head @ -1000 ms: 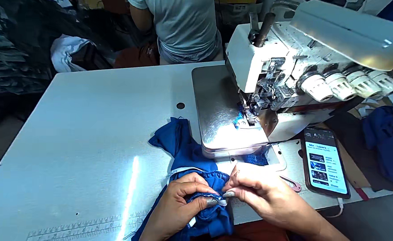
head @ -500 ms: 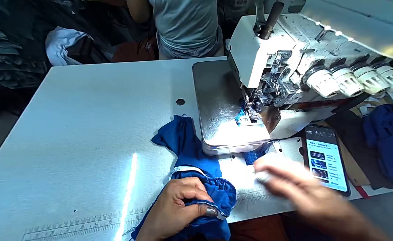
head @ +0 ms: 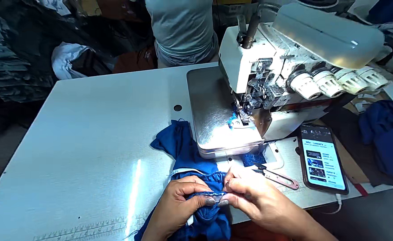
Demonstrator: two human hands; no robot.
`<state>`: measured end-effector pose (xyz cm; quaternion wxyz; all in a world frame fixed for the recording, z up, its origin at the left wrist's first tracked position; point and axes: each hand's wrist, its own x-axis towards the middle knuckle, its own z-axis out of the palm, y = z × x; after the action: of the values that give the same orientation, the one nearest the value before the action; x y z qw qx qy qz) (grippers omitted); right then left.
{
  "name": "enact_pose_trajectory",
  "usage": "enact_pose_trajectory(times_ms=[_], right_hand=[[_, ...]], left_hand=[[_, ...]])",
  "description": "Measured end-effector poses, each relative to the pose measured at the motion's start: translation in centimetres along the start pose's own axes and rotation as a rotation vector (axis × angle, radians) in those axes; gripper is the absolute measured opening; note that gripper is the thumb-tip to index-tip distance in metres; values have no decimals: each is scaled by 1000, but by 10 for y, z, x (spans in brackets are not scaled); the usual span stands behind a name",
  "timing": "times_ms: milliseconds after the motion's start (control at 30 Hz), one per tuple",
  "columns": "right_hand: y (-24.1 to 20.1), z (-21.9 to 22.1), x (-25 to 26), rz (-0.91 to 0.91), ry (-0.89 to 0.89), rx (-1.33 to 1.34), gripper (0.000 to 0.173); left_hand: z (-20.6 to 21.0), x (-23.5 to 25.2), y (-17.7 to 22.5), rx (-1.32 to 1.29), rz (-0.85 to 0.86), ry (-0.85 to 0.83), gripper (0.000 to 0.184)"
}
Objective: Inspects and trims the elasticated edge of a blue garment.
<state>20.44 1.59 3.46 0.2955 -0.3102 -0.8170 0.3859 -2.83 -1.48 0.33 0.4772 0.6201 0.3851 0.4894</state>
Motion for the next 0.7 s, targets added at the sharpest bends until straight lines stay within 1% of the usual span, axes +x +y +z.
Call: enact_pose_trajectory(times_ms=[67, 167, 200, 267, 333, 367, 467, 533, 600, 700], right_hand=[[1, -2, -1, -31, 7, 92, 28], [-3, -4, -12, -73, 77, 165, 28], [-4, -4, -16, -57, 107, 188, 27], [0, -1, -23, 37, 164, 244, 25], [5, 1, -25, 122, 198, 279, 25], [7, 2, -24, 143, 197, 285, 25], [6, 4, -18, 159, 174, 281, 27], [4, 5, -15, 192, 156, 270, 28], [5, 6, -13, 224, 146, 271, 28], [9, 10, -13, 237, 171, 243, 30]], left_hand=[[-1, -2, -1, 8, -3, 84, 9], [3, -2, 0, -25, -20, 231, 7], [4, -2, 0, -31, -21, 256, 6], [6, -2, 0, -27, -23, 278, 7], [6, 0, 1, -19, -35, 236, 8], [5, 0, 2, -8, -50, 186, 10], [6, 1, 9, -23, -123, 35, 14], [8, 2, 12, -36, -157, 10, 14], [9, 2, 12, -39, -167, 18, 16], [6, 1, 11, -77, -180, 19, 18]])
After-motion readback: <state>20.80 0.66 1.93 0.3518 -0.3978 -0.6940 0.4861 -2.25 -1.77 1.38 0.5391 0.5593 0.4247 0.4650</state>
